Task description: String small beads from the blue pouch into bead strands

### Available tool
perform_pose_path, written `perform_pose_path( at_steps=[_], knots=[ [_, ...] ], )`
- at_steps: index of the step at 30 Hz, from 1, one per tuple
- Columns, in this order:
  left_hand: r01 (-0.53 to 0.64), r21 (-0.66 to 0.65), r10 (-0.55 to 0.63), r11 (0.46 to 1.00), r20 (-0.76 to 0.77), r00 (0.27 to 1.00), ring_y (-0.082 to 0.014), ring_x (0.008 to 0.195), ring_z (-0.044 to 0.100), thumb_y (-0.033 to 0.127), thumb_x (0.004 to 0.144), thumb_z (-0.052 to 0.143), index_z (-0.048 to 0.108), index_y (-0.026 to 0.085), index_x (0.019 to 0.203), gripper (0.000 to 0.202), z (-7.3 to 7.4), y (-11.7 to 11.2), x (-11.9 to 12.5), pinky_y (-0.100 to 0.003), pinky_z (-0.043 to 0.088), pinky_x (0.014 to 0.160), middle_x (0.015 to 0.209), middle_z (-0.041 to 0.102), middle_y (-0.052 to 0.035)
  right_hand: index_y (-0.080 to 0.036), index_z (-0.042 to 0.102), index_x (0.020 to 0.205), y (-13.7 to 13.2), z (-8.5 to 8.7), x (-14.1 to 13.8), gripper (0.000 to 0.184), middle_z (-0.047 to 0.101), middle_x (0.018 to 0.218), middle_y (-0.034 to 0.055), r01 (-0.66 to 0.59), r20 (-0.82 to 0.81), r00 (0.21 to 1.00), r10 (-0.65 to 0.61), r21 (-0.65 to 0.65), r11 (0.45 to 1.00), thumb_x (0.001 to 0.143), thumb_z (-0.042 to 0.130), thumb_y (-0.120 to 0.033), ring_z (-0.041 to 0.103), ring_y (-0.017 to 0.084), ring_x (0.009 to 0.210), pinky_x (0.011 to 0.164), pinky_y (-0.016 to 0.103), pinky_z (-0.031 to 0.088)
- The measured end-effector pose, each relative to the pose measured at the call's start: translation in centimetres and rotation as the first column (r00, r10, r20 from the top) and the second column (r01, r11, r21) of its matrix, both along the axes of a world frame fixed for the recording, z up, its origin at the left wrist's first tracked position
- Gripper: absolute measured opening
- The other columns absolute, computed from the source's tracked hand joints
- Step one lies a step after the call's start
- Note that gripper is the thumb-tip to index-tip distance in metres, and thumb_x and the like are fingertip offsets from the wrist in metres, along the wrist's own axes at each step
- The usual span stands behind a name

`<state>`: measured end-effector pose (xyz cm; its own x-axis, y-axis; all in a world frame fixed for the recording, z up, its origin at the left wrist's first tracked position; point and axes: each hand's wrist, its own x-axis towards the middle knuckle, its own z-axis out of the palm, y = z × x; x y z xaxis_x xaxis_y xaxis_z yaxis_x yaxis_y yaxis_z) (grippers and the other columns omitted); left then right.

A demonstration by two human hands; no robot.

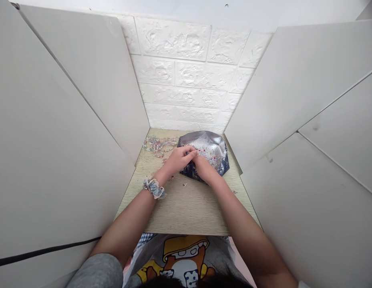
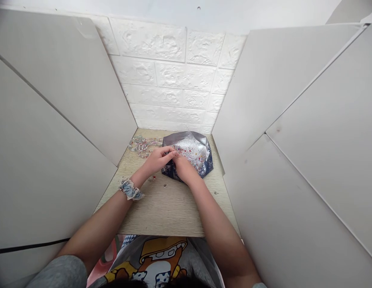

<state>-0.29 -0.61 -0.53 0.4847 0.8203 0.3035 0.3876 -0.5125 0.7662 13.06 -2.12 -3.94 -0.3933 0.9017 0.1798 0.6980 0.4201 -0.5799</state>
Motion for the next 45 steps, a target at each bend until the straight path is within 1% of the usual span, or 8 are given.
perform_pose_path(
  at_steps=[4,10,16,19,31,36,40,45],
  knots=[
    [-0.025,0.135,0.050,0.991,-0.186,0.981,-0.0126,0.067,0.052,0.033,0.081,0.035,0.057,0.017,0.073,0.029,-0.4,0.2,-0.1,-0.024,0.037,0.064,0.070,0.059,-0.0004,-0.014,0.056,0.092,0.1,0.2,0.5,0.032,0.059,0.097,0.0098,0.022,0.088,0.996,-0.021,-0.004,1.000,0.073,0.033,-0.003,0.053,0.016,0.086,0.072,0.027,0.039],
    [0.064,0.275,0.049,0.959,-0.384,0.922,-0.0144,0.074,0.053,0.030,0.082,0.032,0.057,0.018,0.078,0.028,-1.0,0.2,0.0,-0.025,0.036,0.065,0.079,0.059,-0.0036,-0.017,0.056,0.072,0.4,0.6,2.1,0.016,0.058,0.076,0.0049,0.183,0.256,0.955,-0.150,-0.107,0.977,0.072,0.040,-0.012,0.050,0.014,0.071,0.065,0.026,0.036],
    [0.033,0.289,0.088,0.957,-0.393,0.915,-0.0123,0.064,0.048,0.026,0.079,0.034,0.053,0.016,0.066,0.025,-0.7,0.3,-0.4,-0.024,0.033,0.059,0.068,0.055,-0.0023,-0.017,0.054,0.084,0.4,0.8,3.2,0.017,0.053,0.094,0.0085,0.506,0.411,0.799,-0.438,-0.068,0.860,0.076,0.039,-0.019,0.051,0.019,0.085,0.068,0.028,0.036],
    [0.006,0.263,0.096,0.965,-0.374,0.922,-0.0108,0.057,0.043,0.022,0.076,0.035,0.049,0.016,0.059,0.022,-0.3,0.4,-0.9,-0.023,0.030,0.055,0.061,0.050,-0.0004,-0.016,0.052,0.093,0.2,0.9,3.1,0.022,0.049,0.100,0.0105,0.578,0.424,0.746,-0.513,-0.032,0.815,0.078,0.039,-0.027,0.051,0.020,0.087,0.068,0.029,0.037],
    [-0.001,0.169,0.047,0.986,-0.271,0.961,-0.0105,0.053,0.038,0.022,0.070,0.040,0.044,0.017,0.052,0.020,0.1,0.3,-0.8,-0.024,0.026,0.053,0.053,0.044,0.0012,-0.020,0.058,0.094,0.5,0.5,1.3,0.027,0.048,0.095,0.0088,0.349,0.353,0.860,-0.368,0.118,0.930,0.084,0.034,-0.025,0.046,0.018,0.090,0.073,0.028,0.035],
    [0.004,-0.088,-0.010,0.996,-0.074,0.997,-0.0087,0.049,0.040,0.026,0.072,0.039,0.045,0.016,0.054,0.021,-0.2,0.3,-0.2,-0.021,0.028,0.049,0.048,0.043,0.0031,-0.019,0.060,0.092,0.6,0.1,0.8,0.028,0.048,0.094,0.0097,0.355,0.358,0.848,-0.391,0.164,0.920,0.084,0.034,-0.028,0.044,0.019,0.089,0.075,0.029,0.034],
    [0.067,-0.384,-0.001,0.921,0.171,0.985,-0.0056,0.037,0.034,0.027,0.073,0.039,0.048,0.015,0.060,0.019,-0.5,0.7,0.0,-0.019,0.025,0.040,0.039,0.037,0.0056,-0.018,0.061,0.090,0.8,-0.2,0.6,0.028,0.048,0.093,0.0098,0.366,0.341,0.848,-0.406,0.177,0.913,0.083,0.035,-0.027,0.044,0.019,0.088,0.075,0.029,0.034],
    [0.180,-0.529,0.056,0.830,0.399,0.915,-0.0006,0.034,0.023,0.026,0.071,0.046,0.045,0.014,0.058,0.017,-0.1,0.6,0.2,-0.017,0.014,0.034,0.046,0.030,0.0070,-0.019,0.060,0.089,0.9,-0.3,0.4,0.023,0.049,0.092,0.0087,0.362,0.322,0.859,-0.398,0.167,0.917,0.081,0.040,-0.027,0.047,0.018,0.086,0.072,0.028,0.035]
  ],
)
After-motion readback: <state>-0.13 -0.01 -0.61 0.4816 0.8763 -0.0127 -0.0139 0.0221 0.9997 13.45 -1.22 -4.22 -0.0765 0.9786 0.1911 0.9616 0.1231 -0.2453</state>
